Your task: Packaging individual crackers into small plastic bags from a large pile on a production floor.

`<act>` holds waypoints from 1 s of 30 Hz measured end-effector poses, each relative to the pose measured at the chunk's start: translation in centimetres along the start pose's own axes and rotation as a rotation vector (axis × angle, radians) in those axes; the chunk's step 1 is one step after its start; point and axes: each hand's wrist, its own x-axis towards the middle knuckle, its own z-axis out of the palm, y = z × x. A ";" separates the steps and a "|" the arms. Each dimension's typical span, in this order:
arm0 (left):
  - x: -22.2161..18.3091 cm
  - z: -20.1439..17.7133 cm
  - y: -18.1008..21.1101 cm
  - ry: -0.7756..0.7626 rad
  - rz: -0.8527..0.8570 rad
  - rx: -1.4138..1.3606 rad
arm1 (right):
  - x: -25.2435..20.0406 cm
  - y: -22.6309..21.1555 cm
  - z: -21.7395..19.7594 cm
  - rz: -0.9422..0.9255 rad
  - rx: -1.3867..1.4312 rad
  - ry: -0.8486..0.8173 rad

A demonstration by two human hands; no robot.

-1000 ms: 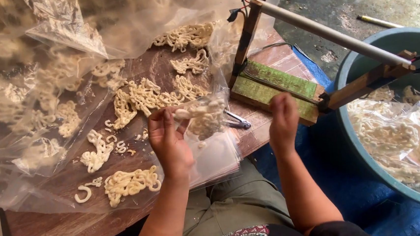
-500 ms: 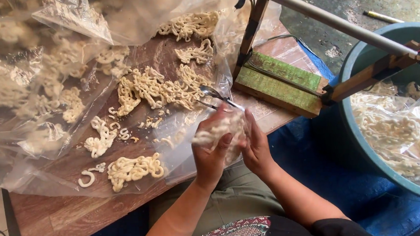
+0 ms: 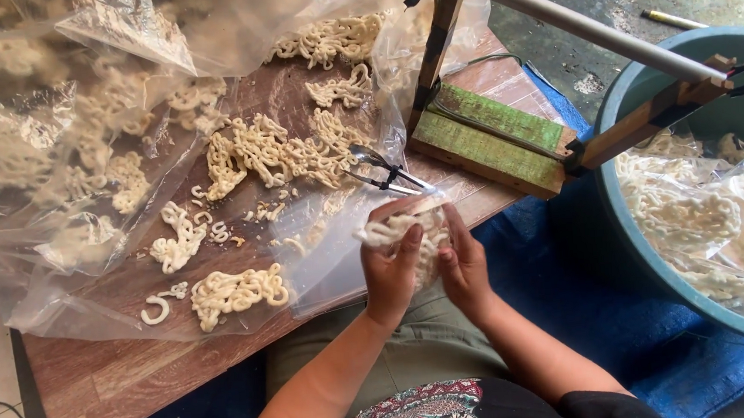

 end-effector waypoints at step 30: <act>-0.3 -7.1 3.5 -0.491 0.225 0.881 | 4.1 -2.0 -4.3 -0.072 -0.278 -0.308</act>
